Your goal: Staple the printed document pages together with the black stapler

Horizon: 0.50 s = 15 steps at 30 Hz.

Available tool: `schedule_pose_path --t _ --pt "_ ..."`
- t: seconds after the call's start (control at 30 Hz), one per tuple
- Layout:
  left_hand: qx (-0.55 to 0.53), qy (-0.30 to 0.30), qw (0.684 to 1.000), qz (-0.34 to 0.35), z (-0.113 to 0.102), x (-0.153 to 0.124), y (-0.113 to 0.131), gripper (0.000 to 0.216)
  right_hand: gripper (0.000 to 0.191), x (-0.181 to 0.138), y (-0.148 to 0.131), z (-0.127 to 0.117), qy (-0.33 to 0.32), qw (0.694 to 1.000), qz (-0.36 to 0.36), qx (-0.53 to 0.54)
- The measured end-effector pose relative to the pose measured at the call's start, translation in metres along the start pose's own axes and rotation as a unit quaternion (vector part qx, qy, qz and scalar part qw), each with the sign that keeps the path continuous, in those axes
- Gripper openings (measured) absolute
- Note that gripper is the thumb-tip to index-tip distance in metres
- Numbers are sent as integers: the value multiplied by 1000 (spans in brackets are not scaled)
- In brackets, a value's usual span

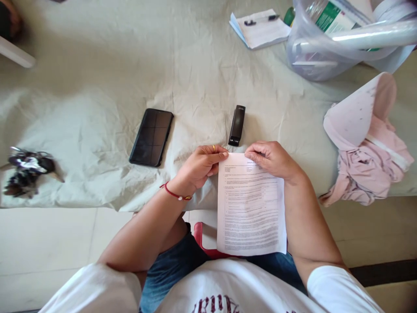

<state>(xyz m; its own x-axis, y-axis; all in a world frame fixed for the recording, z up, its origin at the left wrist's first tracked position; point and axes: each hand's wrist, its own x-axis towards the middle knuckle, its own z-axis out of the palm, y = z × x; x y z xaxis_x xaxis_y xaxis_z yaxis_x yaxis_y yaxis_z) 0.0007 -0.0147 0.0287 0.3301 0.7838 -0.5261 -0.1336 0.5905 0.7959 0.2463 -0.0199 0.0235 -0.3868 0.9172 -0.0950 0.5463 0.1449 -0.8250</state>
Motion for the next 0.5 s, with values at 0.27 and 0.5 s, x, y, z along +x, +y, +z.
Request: schedule_pose_path --t 0.27,0.5 --pt "-17 -112 993 -36 -7 -6 7 19 35 -14 -10 -19 -13 996 5 90" --pt "132 -60 989 43 -10 4 -2 27 35 -14 -7 -17 -12 998 21 64"
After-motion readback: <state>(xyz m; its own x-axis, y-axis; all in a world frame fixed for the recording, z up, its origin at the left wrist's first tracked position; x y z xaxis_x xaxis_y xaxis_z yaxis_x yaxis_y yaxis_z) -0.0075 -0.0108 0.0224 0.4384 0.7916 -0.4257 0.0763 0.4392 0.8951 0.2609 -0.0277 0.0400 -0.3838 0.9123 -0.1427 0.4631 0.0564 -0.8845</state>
